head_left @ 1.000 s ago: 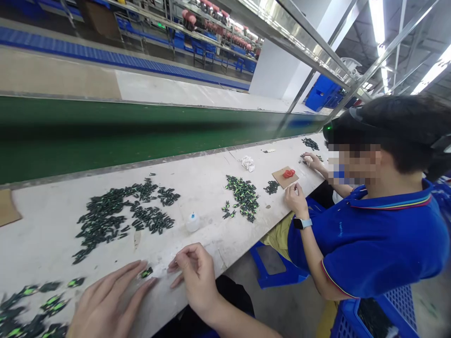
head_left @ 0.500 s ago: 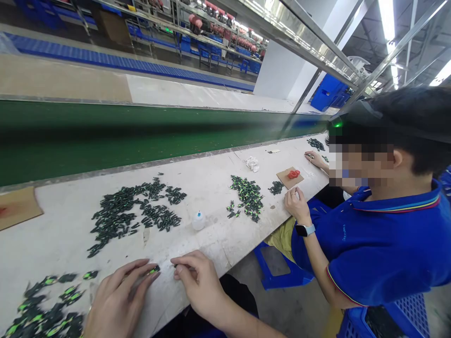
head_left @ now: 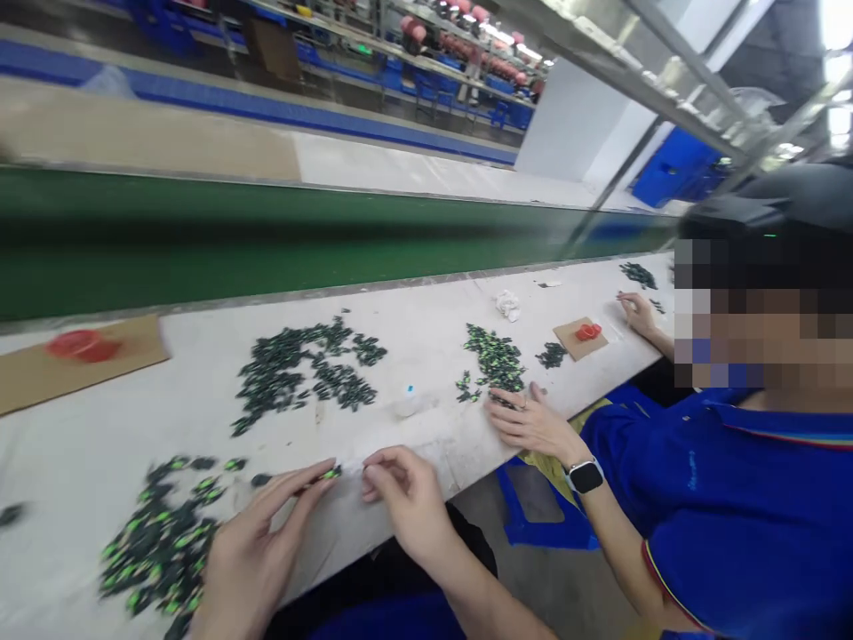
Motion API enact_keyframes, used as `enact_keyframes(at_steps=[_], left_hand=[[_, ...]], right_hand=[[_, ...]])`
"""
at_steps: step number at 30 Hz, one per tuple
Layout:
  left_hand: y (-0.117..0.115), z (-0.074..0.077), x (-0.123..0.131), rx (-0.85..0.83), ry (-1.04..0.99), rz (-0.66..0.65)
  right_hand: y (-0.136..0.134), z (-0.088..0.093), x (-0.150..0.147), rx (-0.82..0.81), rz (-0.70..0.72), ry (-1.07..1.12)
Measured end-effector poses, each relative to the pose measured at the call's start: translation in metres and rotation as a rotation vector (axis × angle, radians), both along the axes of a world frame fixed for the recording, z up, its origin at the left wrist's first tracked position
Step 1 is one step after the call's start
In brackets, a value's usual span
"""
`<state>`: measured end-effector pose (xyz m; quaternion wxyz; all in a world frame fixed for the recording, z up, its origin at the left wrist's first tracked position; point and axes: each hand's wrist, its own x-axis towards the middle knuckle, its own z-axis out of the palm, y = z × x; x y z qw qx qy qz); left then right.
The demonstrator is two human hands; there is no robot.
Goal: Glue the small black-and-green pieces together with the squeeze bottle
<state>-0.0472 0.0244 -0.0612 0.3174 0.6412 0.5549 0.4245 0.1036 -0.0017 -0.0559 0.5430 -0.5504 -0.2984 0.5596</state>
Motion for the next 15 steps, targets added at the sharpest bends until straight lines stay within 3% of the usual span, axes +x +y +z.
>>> enact_keyframes(at_steps=[2,6,15], left_hand=[[0.001,0.008,0.006,-0.018,-0.091,-0.051],[0.004,0.019,0.014,-0.031,-0.194,0.005],[0.001,0.02,0.014,0.019,-0.201,-0.016]], right_hand=[[0.002,0.004,0.002,0.048,-0.008,-0.081],[0.009,0.011,0.008,0.08,-0.017,-0.161],[0.014,0.025,0.007,0.091,0.046,-0.255]])
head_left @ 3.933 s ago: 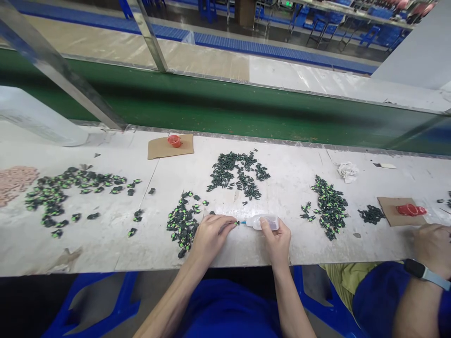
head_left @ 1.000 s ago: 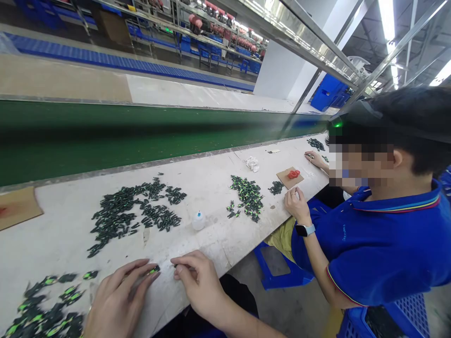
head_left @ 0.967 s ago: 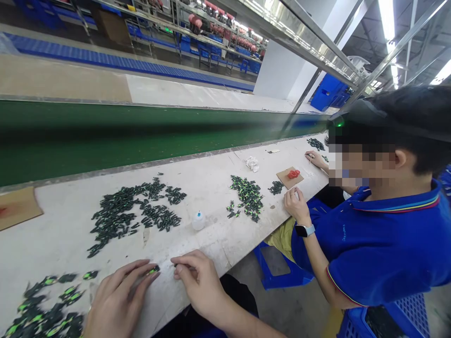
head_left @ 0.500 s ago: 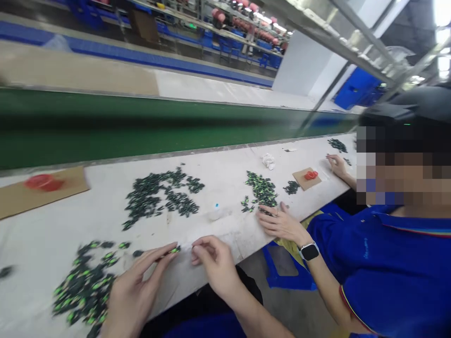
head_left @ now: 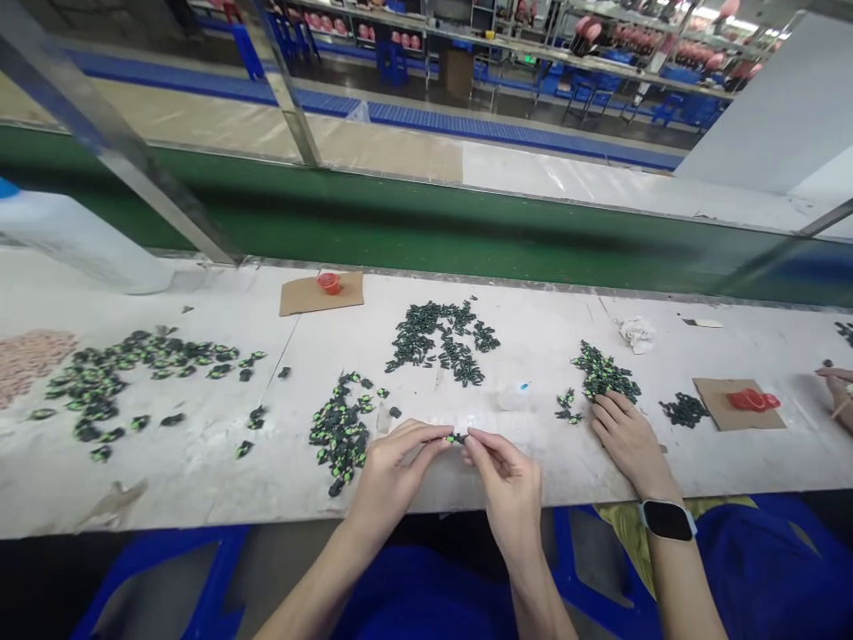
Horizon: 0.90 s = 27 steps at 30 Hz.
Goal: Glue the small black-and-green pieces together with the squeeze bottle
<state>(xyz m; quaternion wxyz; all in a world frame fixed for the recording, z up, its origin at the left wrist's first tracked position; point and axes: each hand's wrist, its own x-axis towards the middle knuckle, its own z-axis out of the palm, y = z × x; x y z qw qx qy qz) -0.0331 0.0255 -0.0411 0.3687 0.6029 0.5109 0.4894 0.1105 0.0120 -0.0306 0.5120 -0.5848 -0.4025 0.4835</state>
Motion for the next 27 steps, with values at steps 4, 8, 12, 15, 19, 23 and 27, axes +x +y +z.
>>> enact_keyframes(at_steps=[4,8,12,15,19,23,27], left_hand=[[0.0,0.001,0.0,0.029,0.018,-0.013],[-0.001,0.003,0.0,0.046,0.028,-0.031],[-0.002,0.006,0.001,0.03,0.001,-0.035],[-0.003,0.009,0.003,-0.036,-0.044,-0.044],[-0.005,0.014,0.005,-0.129,-0.088,-0.042],[-0.007,0.017,0.005,-0.182,-0.095,-0.004],[-0.007,0.02,0.006,-0.248,-0.14,-0.017]], right_hand=[[0.001,0.001,0.0,-0.002,0.03,-0.028],[0.0,-0.002,-0.002,-0.021,0.035,0.005],[-0.002,-0.002,-0.003,0.029,0.028,0.025],[-0.003,-0.003,-0.003,0.145,0.001,-0.024],[-0.004,-0.007,-0.001,0.32,-0.007,-0.125],[-0.005,-0.011,0.002,0.458,0.012,-0.216],[-0.004,-0.009,0.007,0.562,0.067,-0.309]])
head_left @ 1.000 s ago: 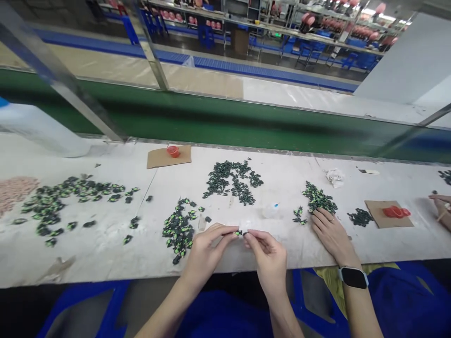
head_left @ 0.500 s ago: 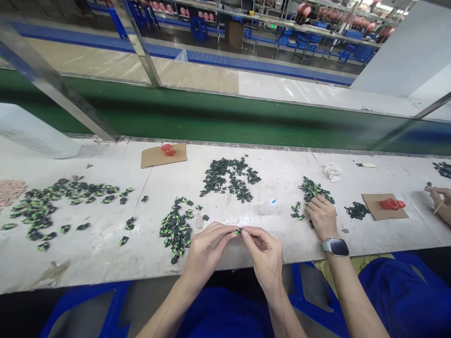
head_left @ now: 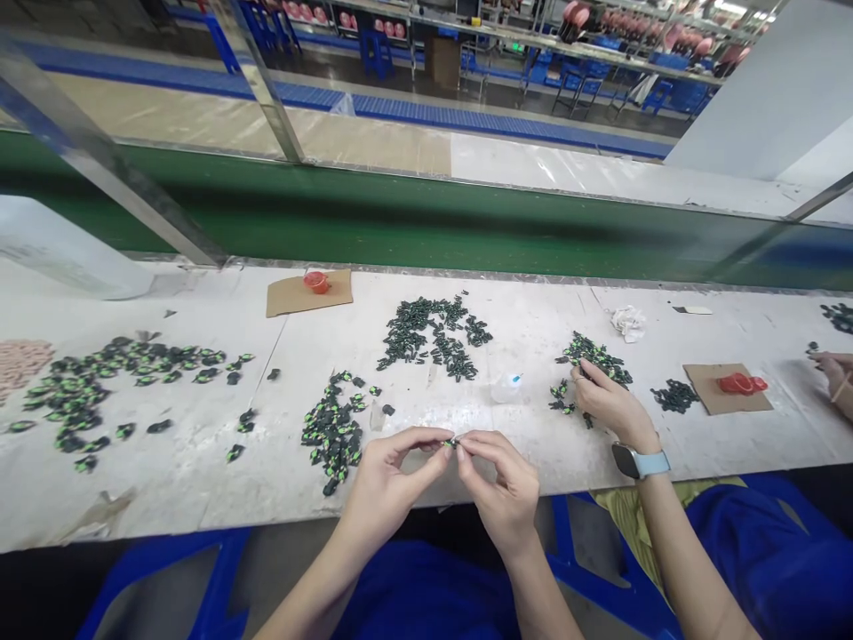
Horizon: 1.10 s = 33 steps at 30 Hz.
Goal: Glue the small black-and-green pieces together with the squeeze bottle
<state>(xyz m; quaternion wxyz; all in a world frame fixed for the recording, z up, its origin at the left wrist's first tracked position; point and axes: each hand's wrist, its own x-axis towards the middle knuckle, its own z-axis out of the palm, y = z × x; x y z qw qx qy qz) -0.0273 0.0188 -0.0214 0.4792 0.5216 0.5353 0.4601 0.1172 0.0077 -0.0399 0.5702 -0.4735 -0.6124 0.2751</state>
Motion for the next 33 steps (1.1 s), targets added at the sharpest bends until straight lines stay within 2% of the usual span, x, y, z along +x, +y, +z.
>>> enact_keyframes(at_steps=[7,12,18,23,25,27,30,32,33], left_hand=[[-0.002,0.002,0.001,0.0,-0.027,-0.011],[-0.004,-0.001,0.005,0.043,0.024,-0.018],[-0.007,-0.017,0.017,0.094,0.079,-0.043],[-0.004,-0.033,0.02,0.119,0.183,-0.212],[0.002,-0.04,0.008,0.229,0.347,-0.192],[0.009,-0.047,-0.014,0.415,0.564,-0.077],[0.02,-0.058,-0.055,0.61,0.848,-0.048],[0.029,-0.067,-0.079,0.678,0.936,-0.133],[0.032,-0.071,-0.087,0.715,0.95,-0.225]], right_hand=[[0.006,0.004,0.012,-0.063,0.134,-0.04],[0.007,-0.003,0.015,-0.093,0.139,-0.013],[0.006,-0.013,0.021,-0.033,0.096,-0.057],[0.007,-0.018,0.048,-0.075,0.119,-0.164],[0.01,-0.022,0.068,-0.093,0.037,-0.236],[0.014,-0.027,0.09,-0.091,-0.15,-0.318],[0.02,-0.033,0.118,-0.058,-0.406,-0.461],[0.022,-0.034,0.127,-0.031,-0.504,-0.549],[0.023,-0.034,0.126,-0.023,-0.534,-0.579]])
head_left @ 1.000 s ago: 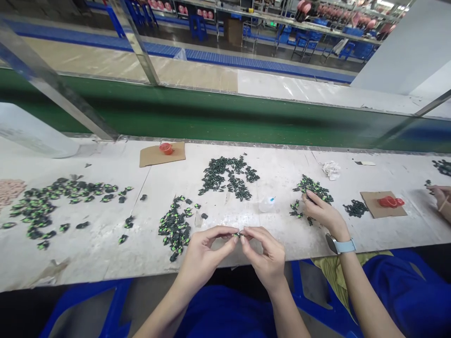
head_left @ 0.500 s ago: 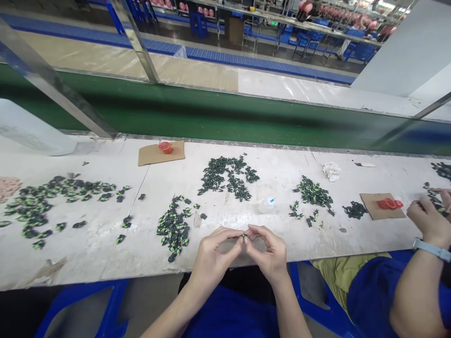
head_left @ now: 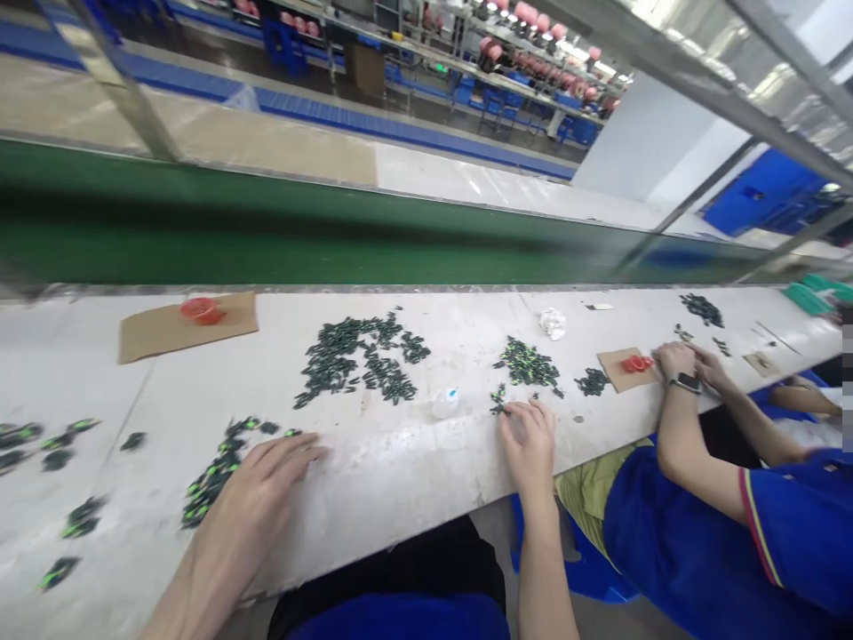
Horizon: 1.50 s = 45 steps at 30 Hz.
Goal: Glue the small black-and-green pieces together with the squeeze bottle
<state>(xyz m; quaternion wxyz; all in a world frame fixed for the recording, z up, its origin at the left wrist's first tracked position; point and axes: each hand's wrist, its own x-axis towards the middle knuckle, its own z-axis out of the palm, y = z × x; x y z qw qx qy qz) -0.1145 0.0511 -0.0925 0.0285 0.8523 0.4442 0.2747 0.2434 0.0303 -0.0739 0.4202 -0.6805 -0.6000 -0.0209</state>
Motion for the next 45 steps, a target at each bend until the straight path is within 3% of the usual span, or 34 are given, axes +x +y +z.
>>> enact_keyframes(at_steps=[1,3,8,13,17,21,24,31,37,45], left_hand=[[0.003,-0.004,-0.006,-0.002,0.029,-0.077],[0.008,-0.011,-0.012,0.012,0.026,-0.105],[0.01,-0.021,-0.006,0.059,-0.092,-0.005],[0.001,-0.018,0.005,-0.024,-0.132,-0.04],[-0.008,-0.009,0.029,-0.036,-0.212,-0.146],[-0.008,-0.002,0.05,0.027,-0.233,-0.155],[-0.007,-0.002,0.052,0.019,-0.232,-0.108],[-0.014,0.004,0.044,-0.108,-0.27,-0.137],[-0.019,0.015,0.06,-0.169,-0.396,-0.007],[-0.02,0.007,0.067,-0.237,-0.464,0.173]], right_hand=[[0.0,0.0,-0.003,0.001,-0.014,-0.015],[0.001,0.002,-0.017,-0.038,0.022,0.004],[0.009,0.0,-0.061,-0.219,0.186,0.15],[0.021,-0.003,-0.074,-0.317,0.231,0.248],[0.022,0.004,-0.076,-0.341,0.27,0.352],[0.016,0.012,-0.082,-0.373,0.295,0.626],[0.01,0.015,-0.086,-0.414,0.331,0.89],[0.006,0.011,-0.09,-0.236,0.255,1.238],[0.004,0.007,-0.097,-0.226,0.181,1.252],[0.006,0.006,-0.107,-0.374,0.246,0.88]])
